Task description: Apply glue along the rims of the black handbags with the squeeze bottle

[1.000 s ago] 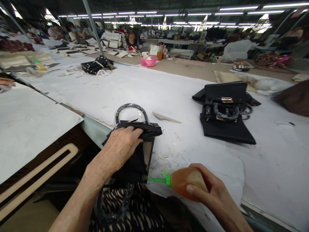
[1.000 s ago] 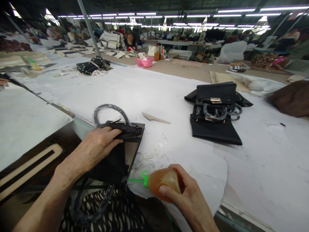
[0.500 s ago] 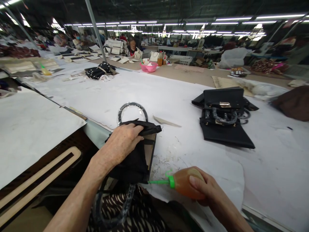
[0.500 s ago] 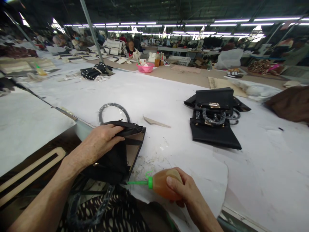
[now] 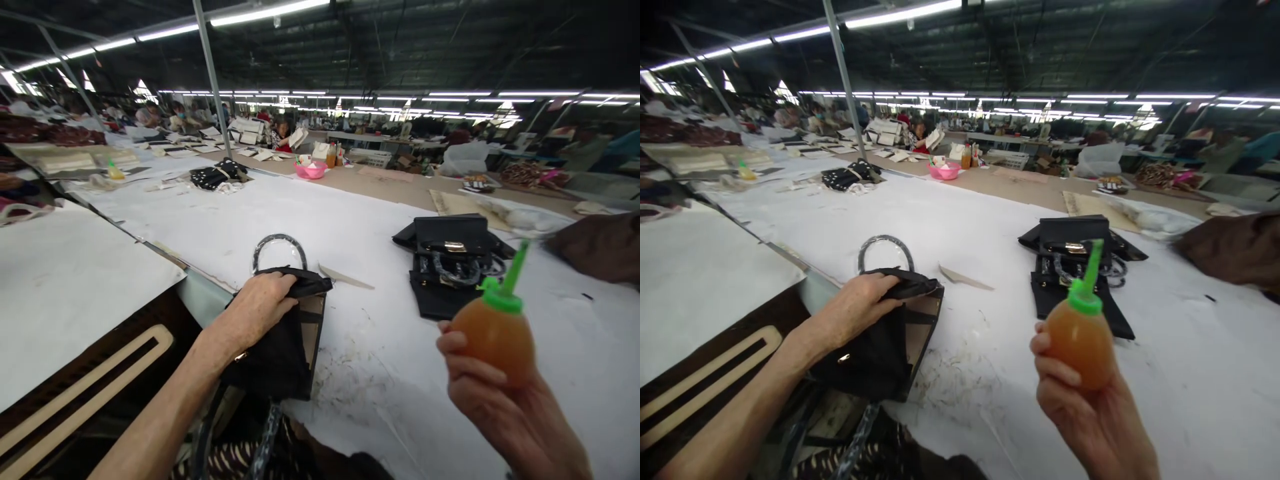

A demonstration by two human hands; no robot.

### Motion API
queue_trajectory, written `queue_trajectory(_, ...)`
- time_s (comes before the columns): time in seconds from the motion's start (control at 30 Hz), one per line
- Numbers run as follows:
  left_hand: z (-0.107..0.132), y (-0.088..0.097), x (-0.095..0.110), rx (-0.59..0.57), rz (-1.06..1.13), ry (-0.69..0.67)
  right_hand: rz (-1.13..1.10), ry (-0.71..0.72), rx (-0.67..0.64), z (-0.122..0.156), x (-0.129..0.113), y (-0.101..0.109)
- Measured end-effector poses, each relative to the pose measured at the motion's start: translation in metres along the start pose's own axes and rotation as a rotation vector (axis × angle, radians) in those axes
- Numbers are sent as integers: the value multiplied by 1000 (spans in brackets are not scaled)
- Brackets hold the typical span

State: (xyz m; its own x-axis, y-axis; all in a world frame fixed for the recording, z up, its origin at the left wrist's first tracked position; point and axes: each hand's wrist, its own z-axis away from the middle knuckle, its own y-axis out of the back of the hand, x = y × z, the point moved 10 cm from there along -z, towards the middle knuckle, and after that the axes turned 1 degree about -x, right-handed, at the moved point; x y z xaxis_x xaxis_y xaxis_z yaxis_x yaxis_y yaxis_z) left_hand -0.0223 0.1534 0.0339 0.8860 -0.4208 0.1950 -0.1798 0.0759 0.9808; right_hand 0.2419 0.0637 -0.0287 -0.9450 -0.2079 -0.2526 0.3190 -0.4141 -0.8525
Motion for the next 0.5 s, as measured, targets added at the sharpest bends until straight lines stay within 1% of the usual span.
queue_trajectory(0.07,-2,1,-5,7,-9,6,-104,109,-57,0,-32,-8)
queue_trajectory(0.1,-5,3,-8,10,-18,8,-124,146,-74,1,-45,-8)
queue_trajectory(0.13,-8,7,-11,15,-28,6,-131,170,-83,1,-54,-5)
queue_trajectory(0.2,-17,18,-17,34,-47,-16,-124,188,-90,3,-66,4)
queue_trajectory(0.3,-34,43,-20,55,-128,-66,-104,156,-81,5,-65,23)
queue_trajectory(0.37,-47,58,-14,50,-242,-114,-106,159,-43,6,-62,37)
queue_trajectory(0.43,-59,68,-1,48,-372,-187,-112,166,6,6,-61,50)
queue_trajectory(0.5,-67,71,22,54,-478,-297,-119,147,48,5,-59,60)
